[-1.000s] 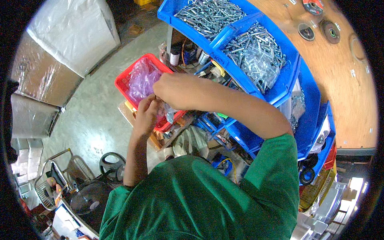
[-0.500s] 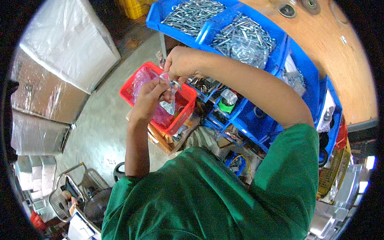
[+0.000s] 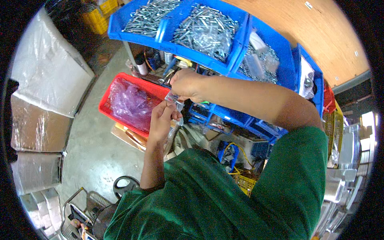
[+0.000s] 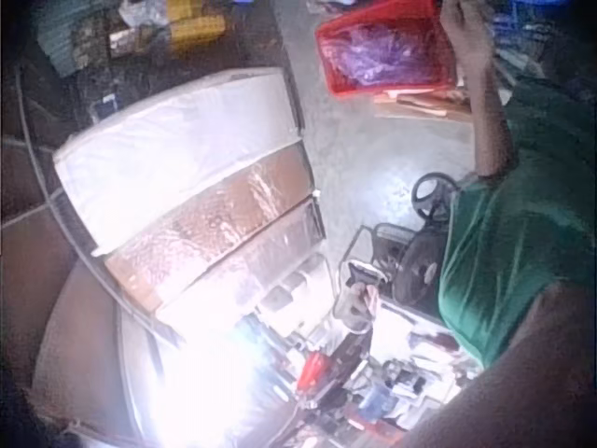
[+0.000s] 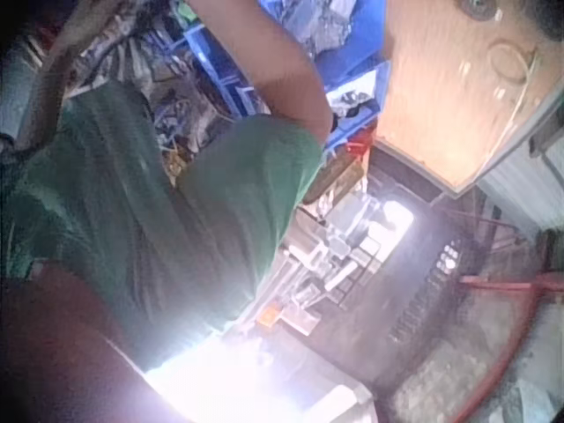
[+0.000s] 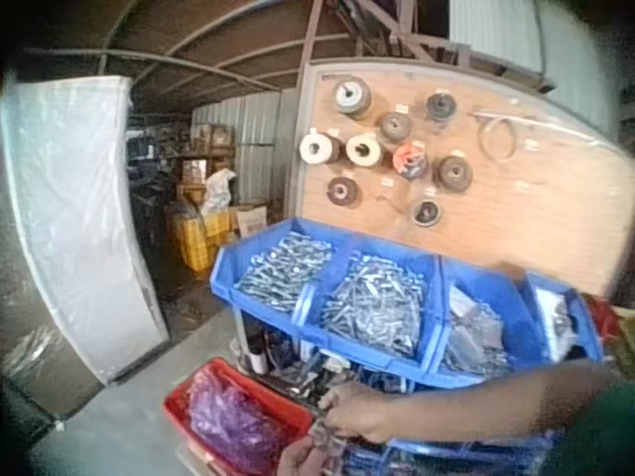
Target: The person repeatedly picks small metal fasteners from blue bins, places them into small clear plastic bags, and returns the bags to the bins. The person handles fasteners and bags by hand throughout the clip.
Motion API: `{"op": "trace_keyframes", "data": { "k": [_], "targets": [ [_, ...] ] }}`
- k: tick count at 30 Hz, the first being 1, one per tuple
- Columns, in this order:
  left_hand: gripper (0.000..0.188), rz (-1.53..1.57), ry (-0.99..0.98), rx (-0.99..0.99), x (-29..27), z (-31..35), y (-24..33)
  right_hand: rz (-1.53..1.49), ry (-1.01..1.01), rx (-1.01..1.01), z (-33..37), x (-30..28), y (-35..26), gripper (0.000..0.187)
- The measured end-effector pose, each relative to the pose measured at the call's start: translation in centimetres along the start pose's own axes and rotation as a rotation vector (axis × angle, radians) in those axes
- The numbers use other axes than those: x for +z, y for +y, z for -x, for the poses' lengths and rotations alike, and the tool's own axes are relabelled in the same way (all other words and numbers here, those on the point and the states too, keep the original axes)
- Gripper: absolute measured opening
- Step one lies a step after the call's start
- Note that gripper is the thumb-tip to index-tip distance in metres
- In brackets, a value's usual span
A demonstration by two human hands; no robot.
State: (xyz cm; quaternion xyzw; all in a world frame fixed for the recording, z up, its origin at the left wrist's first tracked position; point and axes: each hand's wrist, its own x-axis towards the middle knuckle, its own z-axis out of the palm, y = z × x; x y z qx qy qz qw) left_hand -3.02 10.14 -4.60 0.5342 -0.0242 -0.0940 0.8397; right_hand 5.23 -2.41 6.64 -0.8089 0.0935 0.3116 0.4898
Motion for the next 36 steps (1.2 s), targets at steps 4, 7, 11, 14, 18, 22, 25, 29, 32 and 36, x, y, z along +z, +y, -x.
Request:
{"op": "trace_keyframes", "data": {
  "k": [4,7,11,14,18,22,25,29,32,36],
  "targets": [
    [0.018,0.158,0.027,-0.126,1.5,1.8,-2.4,-0.154,0.090,0.059,0.9,-0.5,3.6,0.049],
    [0.017,0.122,0.023,-0.142,1.9,3.2,-4.0,-0.142,-0.021,-0.041,1.5,-1.2,6.7,0.031],
    [0.015,0.030,-0.018,-0.073,2.2,4.2,-5.0,0.227,0.127,-0.314,2.8,-1.8,10.0,0.032],
    [0.015,-0.250,-0.061,0.072,2.1,4.5,-4.4,0.034,0.027,-0.272,4.0,-0.8,12.0,0.056],
    [0.016,-0.453,-0.038,0.172,1.4,4.2,-4.4,-0.088,0.000,-0.458,2.4,1.1,15.4,0.039],
    [0.015,-0.470,-0.007,0.201,0.4,3.9,-3.8,0.050,0.184,-0.511,2.0,1.1,16.4,0.022],
    [0.017,-0.548,0.125,0.235,0.4,4.9,-3.1,0.252,0.360,-0.541,4.1,1.4,14.6,0.018],
    [0.019,-0.770,0.166,0.221,1.0,5.7,-0.3,0.246,0.433,-0.550,6.0,0.9,13.0,0.015],
    [0.019,-0.783,0.143,0.241,1.2,5.6,0.3,0.161,0.375,-0.484,6.7,0.7,12.6,0.014],
    [0.014,-0.644,-0.063,0.192,-0.1,5.5,1.3,0.049,0.260,-0.531,6.9,0.0,12.6,0.015]
  ]
}}
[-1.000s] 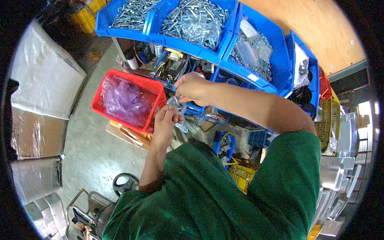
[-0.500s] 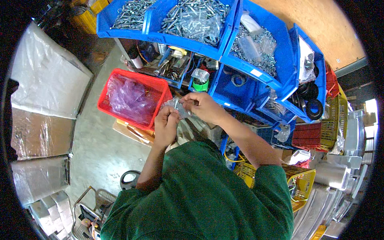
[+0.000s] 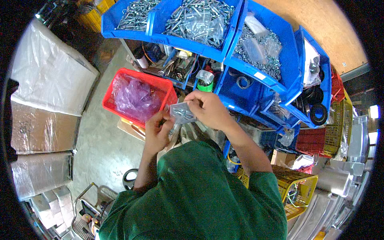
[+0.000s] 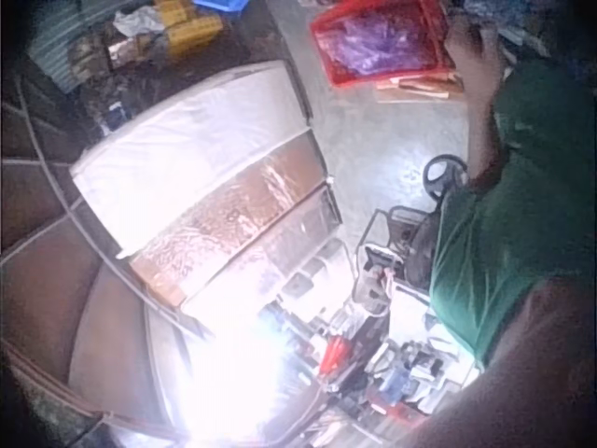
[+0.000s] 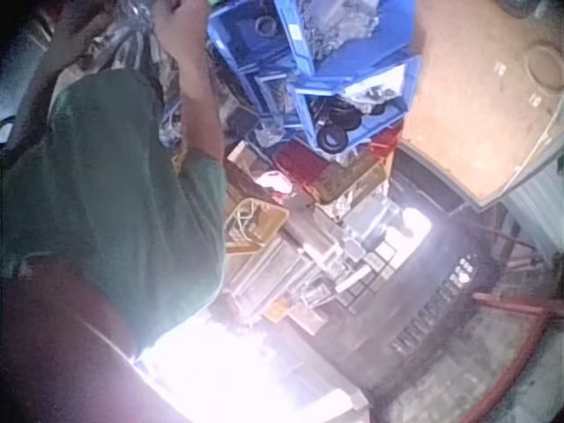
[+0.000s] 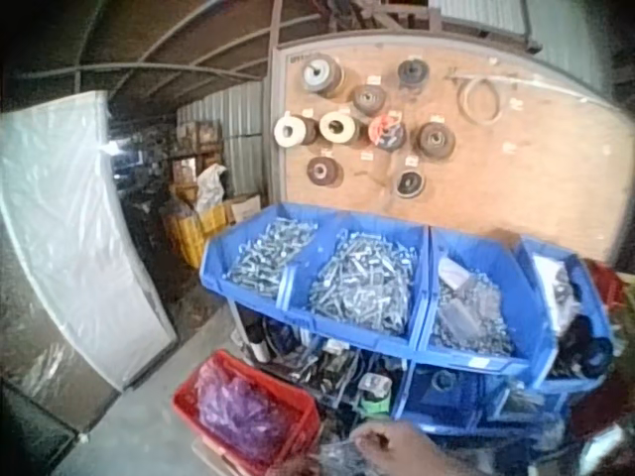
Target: The person repeatedly picks small metal fasteners from blue bins, places them into small clear plastic bags, and returns the bags to the bins. The person handles fasteners and bags by hand throughout the clip.
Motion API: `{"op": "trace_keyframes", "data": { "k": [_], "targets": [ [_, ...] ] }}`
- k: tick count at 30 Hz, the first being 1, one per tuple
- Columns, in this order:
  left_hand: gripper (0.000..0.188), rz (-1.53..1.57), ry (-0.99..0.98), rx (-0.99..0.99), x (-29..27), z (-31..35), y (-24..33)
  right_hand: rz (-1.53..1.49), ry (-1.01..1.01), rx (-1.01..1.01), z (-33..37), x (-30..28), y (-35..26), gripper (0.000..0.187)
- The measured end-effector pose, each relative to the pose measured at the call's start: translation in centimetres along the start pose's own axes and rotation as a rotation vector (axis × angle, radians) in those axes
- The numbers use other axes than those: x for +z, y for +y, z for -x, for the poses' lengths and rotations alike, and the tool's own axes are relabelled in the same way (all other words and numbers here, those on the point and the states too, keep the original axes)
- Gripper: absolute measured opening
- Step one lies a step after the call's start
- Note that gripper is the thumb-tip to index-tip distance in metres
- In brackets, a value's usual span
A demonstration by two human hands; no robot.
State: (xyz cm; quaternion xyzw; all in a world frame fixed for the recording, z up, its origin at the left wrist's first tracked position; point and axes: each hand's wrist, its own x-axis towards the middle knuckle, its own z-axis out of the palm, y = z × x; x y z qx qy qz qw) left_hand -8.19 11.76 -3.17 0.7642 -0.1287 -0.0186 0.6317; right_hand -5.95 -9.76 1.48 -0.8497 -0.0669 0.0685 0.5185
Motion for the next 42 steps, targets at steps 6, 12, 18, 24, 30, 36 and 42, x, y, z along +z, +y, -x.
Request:
{"op": "trace_keyframes", "data": {
  "k": [6,12,18,24,30,36,42],
  "targets": [
    [0.055,0.592,-0.165,0.135,0.1,-1.4,-0.4,-0.125,-0.290,-0.111,-1.2,-2.5,-1.8,0.016],
    [0.013,0.204,-0.060,0.314,-1.3,-4.2,1.0,-0.154,-0.290,-0.207,-2.2,-5.3,-3.7,0.021],
    [0.012,-0.066,0.113,0.435,0.4,-11.1,6.0,-0.524,0.191,-0.034,-2.6,-5.9,2.5,0.027],
    [0.021,-0.063,0.145,0.469,-0.5,-24.1,9.0,-0.457,0.457,0.020,0.2,-11.2,4.8,0.023],
    [0.024,-0.310,0.216,0.457,-4.2,-38.6,4.2,0.125,0.804,-0.041,-3.2,-20.8,9.6,0.030],
    [0.022,-0.710,0.596,0.630,-3.0,-40.4,1.6,0.527,0.627,0.161,-7.8,-22.2,13.0,0.046],
    [0.024,-0.240,0.606,0.601,5.9,-29.5,0.2,0.572,0.548,0.231,-6.3,-22.9,10.5,0.060]
  ]
}}
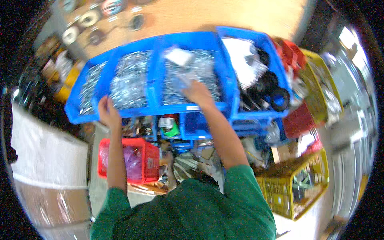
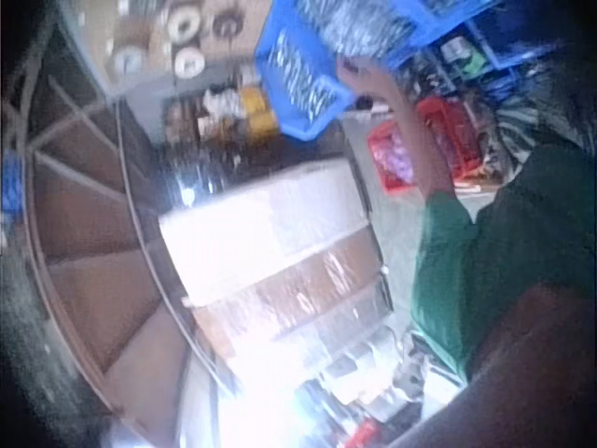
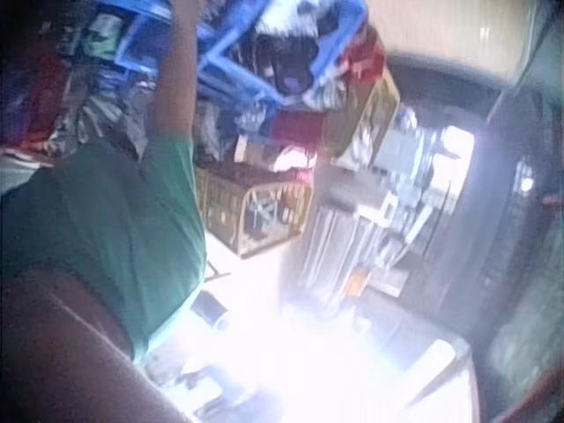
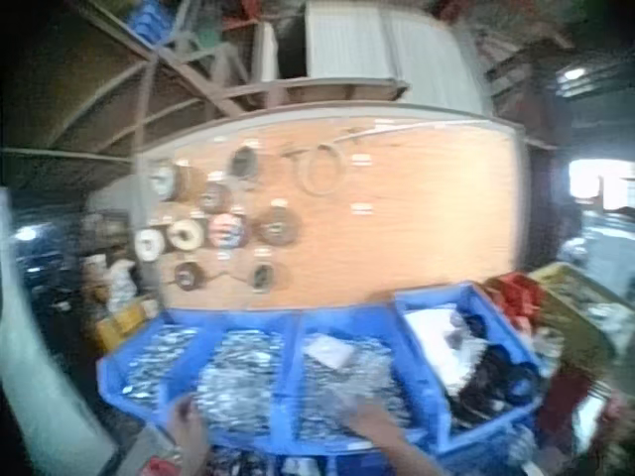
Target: The person repeatedly picks small metal fasteners from blue bins, places them into small clear plastic bags, and returns the bags to the bins. The person handles fasteners and bags by hand throughout the clip.
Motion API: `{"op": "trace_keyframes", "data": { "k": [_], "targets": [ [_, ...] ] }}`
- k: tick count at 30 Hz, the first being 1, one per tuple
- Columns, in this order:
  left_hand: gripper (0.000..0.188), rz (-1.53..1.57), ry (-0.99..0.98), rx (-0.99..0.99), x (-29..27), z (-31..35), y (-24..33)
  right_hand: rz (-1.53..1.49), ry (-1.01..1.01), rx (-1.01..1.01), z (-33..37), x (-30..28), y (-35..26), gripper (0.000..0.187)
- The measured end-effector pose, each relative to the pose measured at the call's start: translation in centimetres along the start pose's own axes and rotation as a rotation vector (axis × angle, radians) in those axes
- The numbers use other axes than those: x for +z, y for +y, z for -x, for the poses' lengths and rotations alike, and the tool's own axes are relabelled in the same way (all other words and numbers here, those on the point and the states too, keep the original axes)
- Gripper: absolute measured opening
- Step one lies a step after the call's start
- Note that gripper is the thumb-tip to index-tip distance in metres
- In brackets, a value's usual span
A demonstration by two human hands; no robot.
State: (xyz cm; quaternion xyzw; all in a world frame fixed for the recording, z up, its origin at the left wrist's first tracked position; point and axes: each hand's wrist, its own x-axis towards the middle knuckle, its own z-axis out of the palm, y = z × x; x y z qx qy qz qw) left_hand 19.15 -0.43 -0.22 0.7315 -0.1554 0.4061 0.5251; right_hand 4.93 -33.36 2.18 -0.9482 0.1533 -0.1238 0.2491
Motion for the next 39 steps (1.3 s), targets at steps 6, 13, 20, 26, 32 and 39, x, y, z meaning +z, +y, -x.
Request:
{"op": "trace_keyframes", "data": {
  "k": [6,13,20,26,32,39],
  "targets": [
    [0.021,0.067,-0.238,-0.191,-1.4,16.9,6.7,-0.179,0.017,0.108,-2.4,4.6,3.1,0.027],
    [0.053,0.388,-0.698,-0.152,1.5,12.5,13.8,-0.599,0.520,-0.069,-2.0,5.6,-0.3,0.015],
    [0.063,0.242,-0.576,0.128,14.8,7.1,13.9,-0.891,0.810,-0.174,-1.4,5.0,2.7,0.028],
    [0.069,0.479,-0.743,0.018,17.3,4.6,0.3,-0.870,0.807,-0.073,-4.3,7.9,0.8,0.034],
    [0.031,0.367,-0.725,-0.471,20.0,8.8,3.7,-0.342,0.551,-0.112,0.4,2.6,5.0,0.023],
    [0.028,0.598,-0.474,-0.756,16.8,7.9,11.4,-0.597,0.458,-0.208,-1.5,-2.8,4.5,0.020]
  ]
}}
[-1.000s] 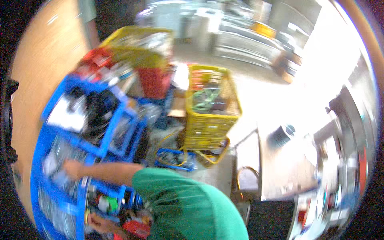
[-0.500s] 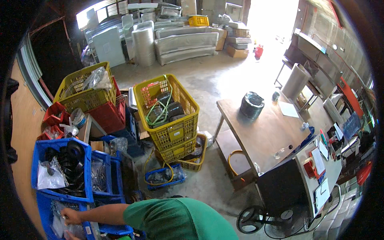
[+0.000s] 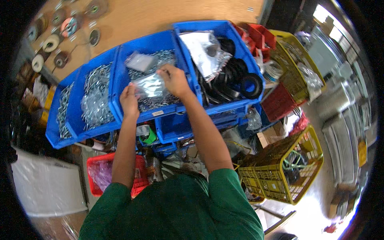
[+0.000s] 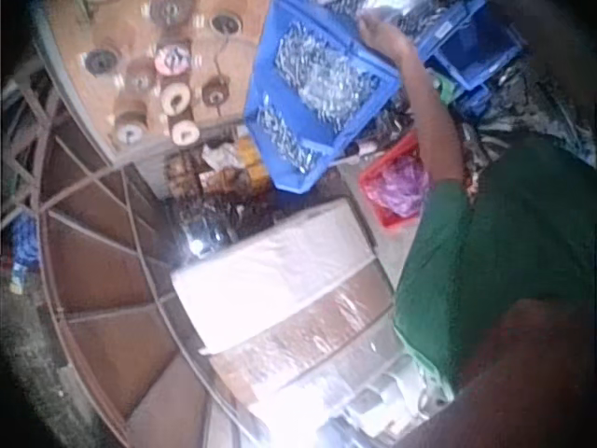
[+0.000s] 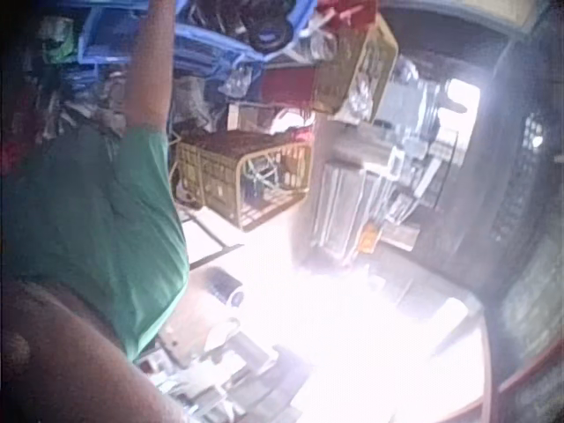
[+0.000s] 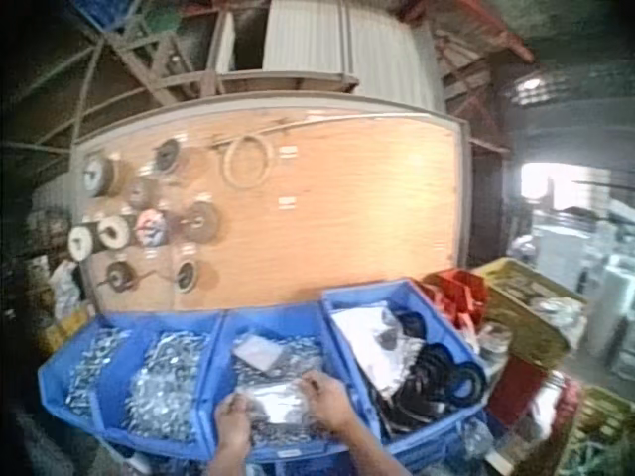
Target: The person repeatedly picks small metal fasteners from blue bins, places them into small clear plastic bags, and returns the bags to the bins. The person handles fasteners and bags by hand throughout the clip.
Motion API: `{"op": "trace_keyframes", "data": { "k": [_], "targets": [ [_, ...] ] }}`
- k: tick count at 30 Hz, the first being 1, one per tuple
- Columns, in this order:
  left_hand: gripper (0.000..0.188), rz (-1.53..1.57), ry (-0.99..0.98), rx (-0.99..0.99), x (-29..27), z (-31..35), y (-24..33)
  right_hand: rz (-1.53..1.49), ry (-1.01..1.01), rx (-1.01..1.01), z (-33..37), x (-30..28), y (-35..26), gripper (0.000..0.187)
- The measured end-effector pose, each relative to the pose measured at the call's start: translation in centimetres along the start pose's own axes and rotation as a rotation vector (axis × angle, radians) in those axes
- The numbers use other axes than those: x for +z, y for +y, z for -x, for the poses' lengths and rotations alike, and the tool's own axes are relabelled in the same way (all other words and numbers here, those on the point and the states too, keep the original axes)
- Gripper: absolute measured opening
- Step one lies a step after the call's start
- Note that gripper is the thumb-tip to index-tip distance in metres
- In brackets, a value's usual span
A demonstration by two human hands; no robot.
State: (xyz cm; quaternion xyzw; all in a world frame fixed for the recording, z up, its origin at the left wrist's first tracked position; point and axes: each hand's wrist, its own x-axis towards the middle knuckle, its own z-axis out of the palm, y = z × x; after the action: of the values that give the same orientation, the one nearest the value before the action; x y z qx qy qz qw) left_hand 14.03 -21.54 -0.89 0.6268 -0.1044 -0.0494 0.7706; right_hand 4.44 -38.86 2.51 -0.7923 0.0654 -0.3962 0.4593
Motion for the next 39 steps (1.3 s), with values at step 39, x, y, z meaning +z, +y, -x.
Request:
{"op": "trace_keyframes", "data": {
  "k": [39],
  "targets": [
    [0.015,-0.171,-0.058,0.250,-0.2,4.3,5.1,0.065,0.051,-0.339,5.8,4.8,-4.4,0.028]
  ]
}}
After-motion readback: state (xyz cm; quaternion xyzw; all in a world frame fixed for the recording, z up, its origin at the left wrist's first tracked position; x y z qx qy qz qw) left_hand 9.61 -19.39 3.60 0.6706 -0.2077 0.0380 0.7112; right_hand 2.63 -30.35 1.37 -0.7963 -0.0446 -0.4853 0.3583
